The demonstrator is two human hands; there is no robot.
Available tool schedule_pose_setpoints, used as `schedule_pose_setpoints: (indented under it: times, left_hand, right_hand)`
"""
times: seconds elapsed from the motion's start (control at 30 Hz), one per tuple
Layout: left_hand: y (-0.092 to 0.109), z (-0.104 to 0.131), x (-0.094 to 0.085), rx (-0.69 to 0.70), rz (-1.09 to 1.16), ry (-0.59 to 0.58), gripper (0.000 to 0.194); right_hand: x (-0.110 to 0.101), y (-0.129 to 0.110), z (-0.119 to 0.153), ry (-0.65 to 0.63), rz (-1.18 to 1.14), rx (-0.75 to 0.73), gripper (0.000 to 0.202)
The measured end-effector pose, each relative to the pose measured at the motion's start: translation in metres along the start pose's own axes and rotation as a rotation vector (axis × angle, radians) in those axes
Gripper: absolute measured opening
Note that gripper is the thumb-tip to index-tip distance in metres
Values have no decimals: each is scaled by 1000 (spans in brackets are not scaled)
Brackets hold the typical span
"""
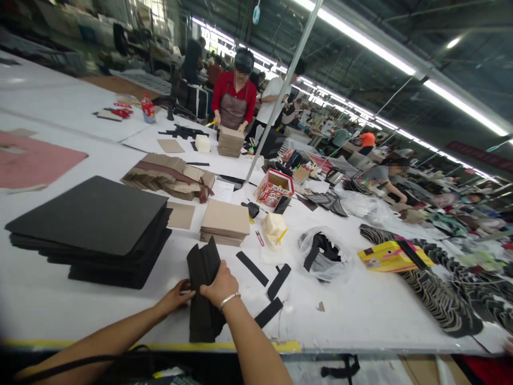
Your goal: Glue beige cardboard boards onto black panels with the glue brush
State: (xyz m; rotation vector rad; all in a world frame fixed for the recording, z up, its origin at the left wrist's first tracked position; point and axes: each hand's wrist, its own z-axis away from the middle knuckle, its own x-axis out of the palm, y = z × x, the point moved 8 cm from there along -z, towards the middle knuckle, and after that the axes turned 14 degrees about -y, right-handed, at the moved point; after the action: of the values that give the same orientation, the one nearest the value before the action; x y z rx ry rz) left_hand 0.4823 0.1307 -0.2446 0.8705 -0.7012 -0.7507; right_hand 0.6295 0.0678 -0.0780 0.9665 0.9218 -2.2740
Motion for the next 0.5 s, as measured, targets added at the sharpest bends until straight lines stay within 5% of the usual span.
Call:
schedule_pose_setpoints:
  times: [0.07, 0.13, 0.27, 0.4, 0.5]
  left_hand:
    - [2, 4, 3, -6, 220, -26, 73]
    - [15, 6, 19, 12, 427, -173, 65]
    - [70, 13, 43, 79, 518, -439, 60]
    - [137, 18, 20, 354, 105, -275, 70]
    - [151, 17, 8, 456, -254, -160, 83]
  right_hand:
    - [-7, 13, 1, -24, -185, -72, 91]
    - [-18, 27, 7, -56, -442, -200, 86]
    - [-46, 47, 32, -29, -692, -449, 85]
    - [-51, 62, 45, 6, -647, -500, 82]
    - [-28, 80, 36, 28, -679, -384, 75]
